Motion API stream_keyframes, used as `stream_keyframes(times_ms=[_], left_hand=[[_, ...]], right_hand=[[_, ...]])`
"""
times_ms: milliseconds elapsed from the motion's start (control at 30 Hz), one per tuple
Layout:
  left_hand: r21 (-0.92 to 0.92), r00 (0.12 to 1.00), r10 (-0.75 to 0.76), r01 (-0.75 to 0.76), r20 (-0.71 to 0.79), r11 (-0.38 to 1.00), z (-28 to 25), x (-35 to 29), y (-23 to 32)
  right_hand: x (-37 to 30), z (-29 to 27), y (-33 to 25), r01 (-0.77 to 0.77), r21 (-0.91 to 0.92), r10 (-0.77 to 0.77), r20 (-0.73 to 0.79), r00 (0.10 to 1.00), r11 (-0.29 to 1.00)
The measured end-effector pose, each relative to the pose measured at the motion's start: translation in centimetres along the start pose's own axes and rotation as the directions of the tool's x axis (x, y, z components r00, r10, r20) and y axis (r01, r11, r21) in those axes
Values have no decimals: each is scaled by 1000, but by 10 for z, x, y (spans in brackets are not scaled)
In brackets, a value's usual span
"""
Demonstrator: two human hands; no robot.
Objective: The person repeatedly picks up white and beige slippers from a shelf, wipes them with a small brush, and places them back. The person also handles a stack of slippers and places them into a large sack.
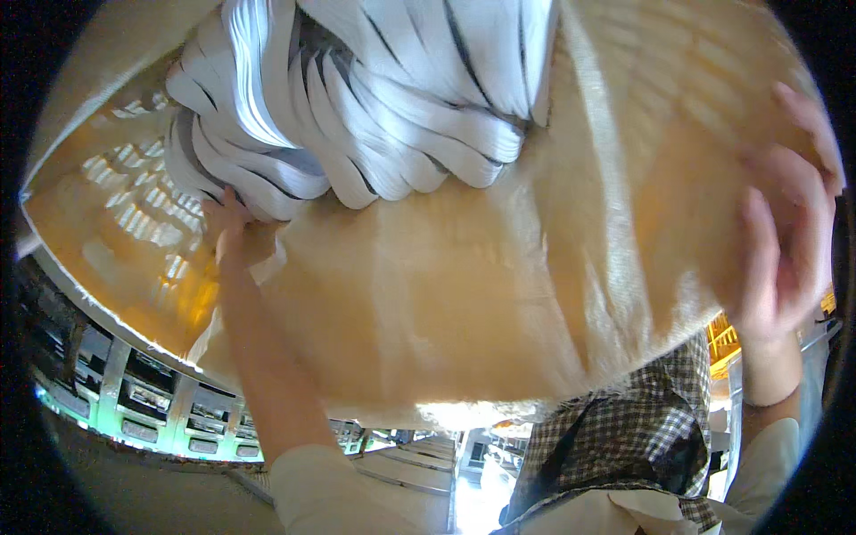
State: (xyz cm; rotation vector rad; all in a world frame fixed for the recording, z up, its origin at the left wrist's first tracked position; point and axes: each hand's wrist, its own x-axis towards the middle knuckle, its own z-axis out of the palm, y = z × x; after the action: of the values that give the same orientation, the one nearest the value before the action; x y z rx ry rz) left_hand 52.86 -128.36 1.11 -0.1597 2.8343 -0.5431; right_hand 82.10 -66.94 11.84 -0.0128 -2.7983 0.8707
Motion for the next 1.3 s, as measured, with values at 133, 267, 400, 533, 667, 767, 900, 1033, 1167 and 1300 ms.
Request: stream_keyframes(times_ms=[133,267,400,533,667,767,900,1033,1167,1300], left_hand=[[-83,997,37,-43,-75,996,-16,-86,57],[387,547,-30,-552,837,739,-67,-176,102],[119,922,307,-341,235,932,-119,-240,180],[-287,768,533,-632,-356,720,-165,-357,272],[-641,824,463,-553,-327,532,-235,-471,321],[-755,838,459,-498,-294,426,-299,-533,334],[-785,688,578,-607,-440,125,-412,-611,313],[-609,401,602,-772,-690,-184,-515,-635,236],[-605,598,113,-758,-794,-242,-573,-595,134],[-812,764,-334,-584,-552,5,-601,-458,22]], right_hand=[[-35,-12,-7,-216,-156,216,-17,976,964],[-45,17,0,-196,98,208,-133,969,976],[-52,6,-11,-257,225,292,-139,946,940],[-82,-60,-34,-279,427,377,-165,911,860],[-110,-121,-54,-353,644,599,-208,773,679],[-113,-168,-79,-290,785,695,-233,680,547],[-103,-248,-122,-117,928,764,-214,609,353],[-97,-307,-168,-39,927,591,-204,780,372],[-97,-325,-218,8,858,348,-216,912,513],[-116,-317,-252,-23,842,258,-139,956,539]])
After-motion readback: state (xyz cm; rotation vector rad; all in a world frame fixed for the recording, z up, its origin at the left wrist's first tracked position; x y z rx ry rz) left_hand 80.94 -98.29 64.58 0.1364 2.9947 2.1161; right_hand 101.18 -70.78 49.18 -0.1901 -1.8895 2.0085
